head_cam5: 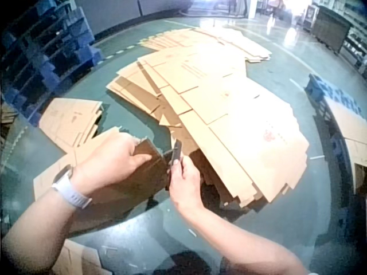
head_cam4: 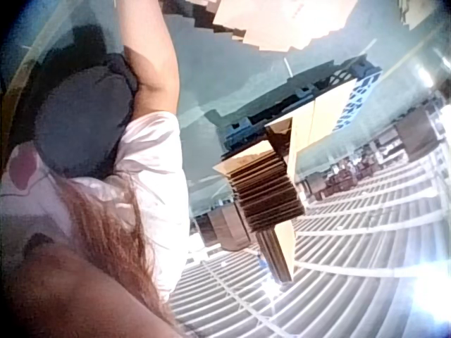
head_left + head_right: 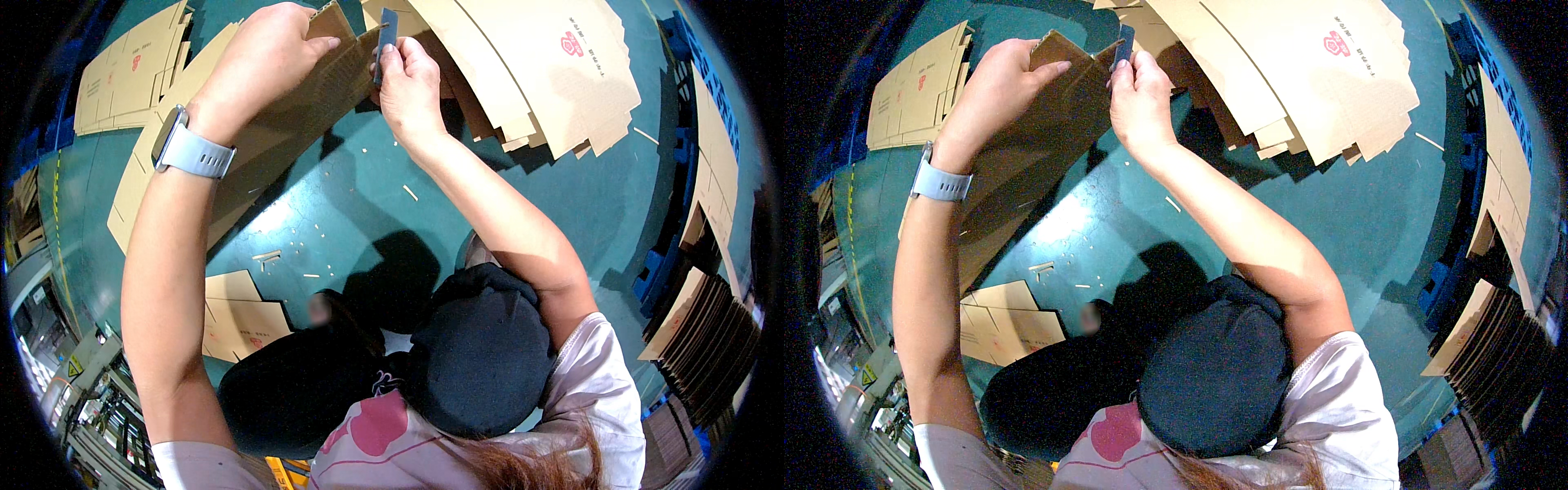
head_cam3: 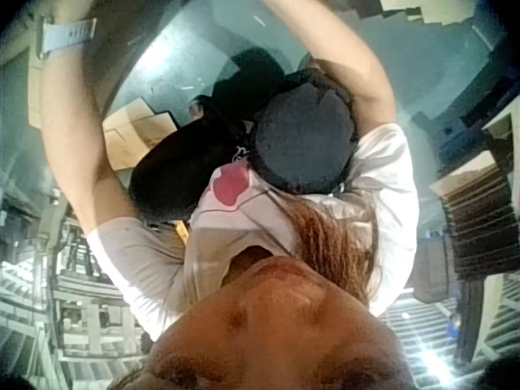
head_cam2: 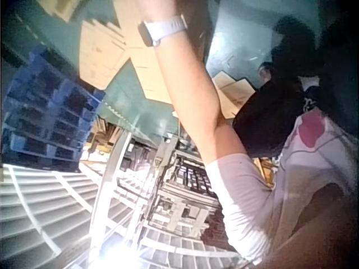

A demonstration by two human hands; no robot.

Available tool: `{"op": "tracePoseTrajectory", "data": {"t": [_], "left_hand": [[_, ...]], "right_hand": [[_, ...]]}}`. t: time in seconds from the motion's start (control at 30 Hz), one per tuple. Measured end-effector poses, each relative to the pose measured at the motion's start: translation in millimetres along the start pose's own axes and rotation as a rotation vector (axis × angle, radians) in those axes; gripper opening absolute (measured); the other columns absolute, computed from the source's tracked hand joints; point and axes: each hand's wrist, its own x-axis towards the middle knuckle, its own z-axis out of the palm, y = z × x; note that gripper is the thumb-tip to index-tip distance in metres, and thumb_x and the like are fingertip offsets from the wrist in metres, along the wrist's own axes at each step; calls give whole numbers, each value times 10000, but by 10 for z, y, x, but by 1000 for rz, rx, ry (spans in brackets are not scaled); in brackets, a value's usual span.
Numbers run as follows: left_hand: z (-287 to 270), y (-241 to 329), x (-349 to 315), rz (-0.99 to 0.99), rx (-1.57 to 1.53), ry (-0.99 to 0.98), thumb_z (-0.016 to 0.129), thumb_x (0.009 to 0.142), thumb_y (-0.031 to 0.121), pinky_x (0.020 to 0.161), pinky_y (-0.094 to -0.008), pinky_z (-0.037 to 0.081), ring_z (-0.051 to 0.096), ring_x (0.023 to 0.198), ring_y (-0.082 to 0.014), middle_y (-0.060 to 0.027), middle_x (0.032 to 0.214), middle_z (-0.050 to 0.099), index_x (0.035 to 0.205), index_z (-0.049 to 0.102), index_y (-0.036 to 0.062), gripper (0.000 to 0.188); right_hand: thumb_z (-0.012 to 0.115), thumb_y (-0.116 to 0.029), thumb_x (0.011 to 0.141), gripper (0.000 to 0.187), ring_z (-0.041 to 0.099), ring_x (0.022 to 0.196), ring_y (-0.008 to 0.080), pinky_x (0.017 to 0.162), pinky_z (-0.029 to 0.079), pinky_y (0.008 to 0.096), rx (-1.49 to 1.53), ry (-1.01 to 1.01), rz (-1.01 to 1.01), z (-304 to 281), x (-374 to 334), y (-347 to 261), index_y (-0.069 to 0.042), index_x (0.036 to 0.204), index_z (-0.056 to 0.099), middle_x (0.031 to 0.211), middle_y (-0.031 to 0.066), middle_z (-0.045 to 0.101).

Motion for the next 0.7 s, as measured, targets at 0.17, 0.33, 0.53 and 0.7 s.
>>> {"op": "tracePoseTrajectory", "data": {"t": [0.17, 0.33, 0.53, 0.7], "left_hand": [[-20, 49, -3, -23, 22, -16, 624, 818, 255, 663, -393, 475, 608, 745, -357, -214, 789, 629, 919, 640, -8, 282], [10, -11, -12, -13, 6, -9, 623, 817, 260, 669, -394, 474, 604, 751, -361, -213, 789, 628, 914, 638, -12, 289], [12, -24, -13, 62, 89, -7, 618, 819, 247, 684, -383, 476, 609, 773, -351, -211, 824, 633, 929, 637, -5, 276], [10, -14, -15, 6, -28, -20, 617, 821, 239, 677, -374, 481, 622, 744, -326, -202, 812, 639, 947, 637, -1, 272]], "right_hand": [[432, -168, 951, 187, 428, 518, 60, 452, 380, 231, -14, -7, 5, -16, -45, -7, -42, 836, 506, 665, -1, 495], [460, -131, 905, 188, 538, 643, 195, 620, 440, 339, 31, -14, 48, 21, -163, -104, 18, 806, 516, 683, 106, 561], [473, -137, 896, 200, 545, 630, 225, 623, 439, 356, -118, -21, -41, -62, -60, -73, 39, 815, 523, 675, 140, 567], [463, -168, 932, 205, 429, 538, 69, 477, 376, 240, -99, -52, -14, -50, 133, -25, -21, 810, 537, 630, -5, 468]]}}
